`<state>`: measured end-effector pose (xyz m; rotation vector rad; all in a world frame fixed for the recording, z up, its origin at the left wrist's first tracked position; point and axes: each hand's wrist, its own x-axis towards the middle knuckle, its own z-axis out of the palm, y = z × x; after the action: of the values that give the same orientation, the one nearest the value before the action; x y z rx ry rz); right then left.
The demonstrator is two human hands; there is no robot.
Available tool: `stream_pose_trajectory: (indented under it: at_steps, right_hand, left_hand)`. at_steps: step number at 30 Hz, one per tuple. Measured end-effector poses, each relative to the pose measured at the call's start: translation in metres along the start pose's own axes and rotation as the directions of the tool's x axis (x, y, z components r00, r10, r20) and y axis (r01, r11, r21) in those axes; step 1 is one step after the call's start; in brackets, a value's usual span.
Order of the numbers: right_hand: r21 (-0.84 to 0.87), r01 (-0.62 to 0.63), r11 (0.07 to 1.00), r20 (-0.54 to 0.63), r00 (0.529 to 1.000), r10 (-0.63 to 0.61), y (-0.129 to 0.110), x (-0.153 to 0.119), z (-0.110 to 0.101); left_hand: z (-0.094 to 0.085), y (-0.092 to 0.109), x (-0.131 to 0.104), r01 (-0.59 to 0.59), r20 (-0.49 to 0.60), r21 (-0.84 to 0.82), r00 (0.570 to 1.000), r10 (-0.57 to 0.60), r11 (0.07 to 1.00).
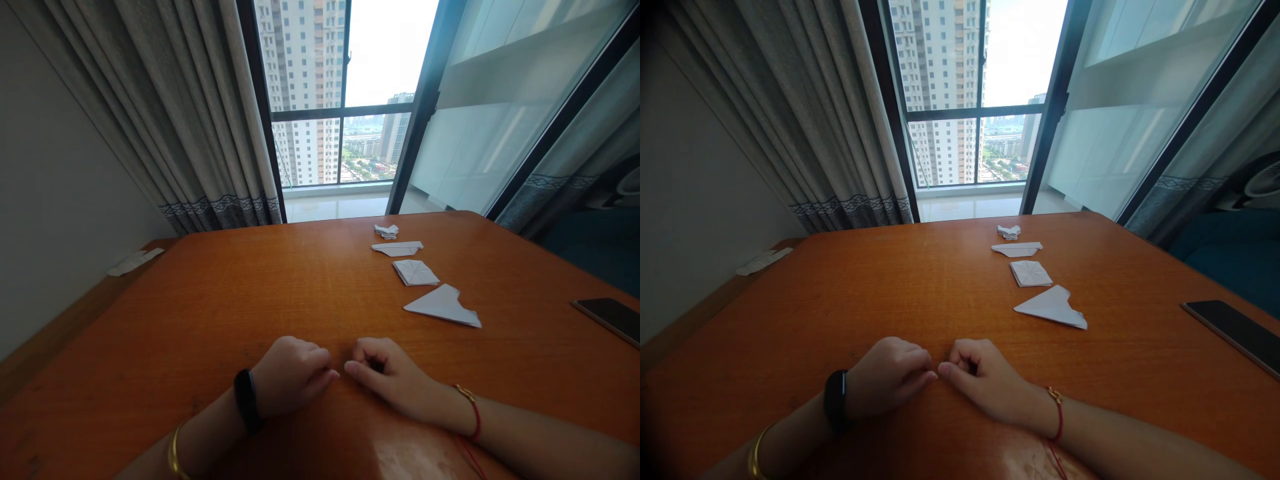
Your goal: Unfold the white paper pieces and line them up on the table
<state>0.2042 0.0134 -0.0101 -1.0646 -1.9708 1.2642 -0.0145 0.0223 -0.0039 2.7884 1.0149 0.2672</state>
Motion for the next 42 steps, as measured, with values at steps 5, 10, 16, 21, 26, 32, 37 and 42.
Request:
stream_pose_trajectory:
  at_steps: [5,10,16,21,26,32,37,42]
  right_hand:
    - [-0.002,0.006,1.0,0.0,1.0,-0.006,0.0011,-0.0001,-0.0001]
    - [-0.013,0.008,1.0,-0.004,1.0,-0.009,0.0011,-0.0002,0.0001]
    - [-0.007,0.004,1.0,-0.005,1.0,-0.004,0.001,-0.0001,0.0002]
    - [0.0,0.01,1.0,0.004,1.0,-0.01,0.0013,-0.0003,-0.0001]
    - [0.001,0.007,1.0,0.0,1.0,-0.007,-0.0007,-0.001,-0.0006]
    - [-0.001,0.004,1.0,0.003,1.0,-0.004,0.0012,0.0001,0.0]
    - [-0.008,0.005,1.0,-0.009,1.0,-0.005,0.0019,-0.0003,0.0009]
    - [-0.008,0.002,1.0,-0.008,1.0,-0.002,-0.0001,-0.0006,0.0003]
  left_hand:
    - [0.0,-0.0003,0.0002,0.002,-0.005,0.004,1.0,-0.002,1.0]
    - [0.0,-0.0003,0.0001,-0.002,-0.008,0.003,1.0,0.002,1.0]
    - [0.0009,-0.0003,-0.0006,0.005,-0.002,0.01,1.0,-0.005,1.0]
    - [-0.0001,0.0001,-0.0004,0.002,-0.006,0.009,1.0,-0.002,1.0]
    - [-0.0007,0.0007,0.0001,0.009,0.002,0.015,1.0,-0.009,1.0]
    - [0.0007,-0.0004,0.0001,0.008,0.0,0.019,1.0,-0.008,1.0]
    - [-0.0004,0.0002,0.0003,0.007,0.006,0.016,1.0,-0.007,1.0]
    - [-0.0003,0.0003,-0.0003,0.013,0.011,0.021,1.0,-0.014,1.0]
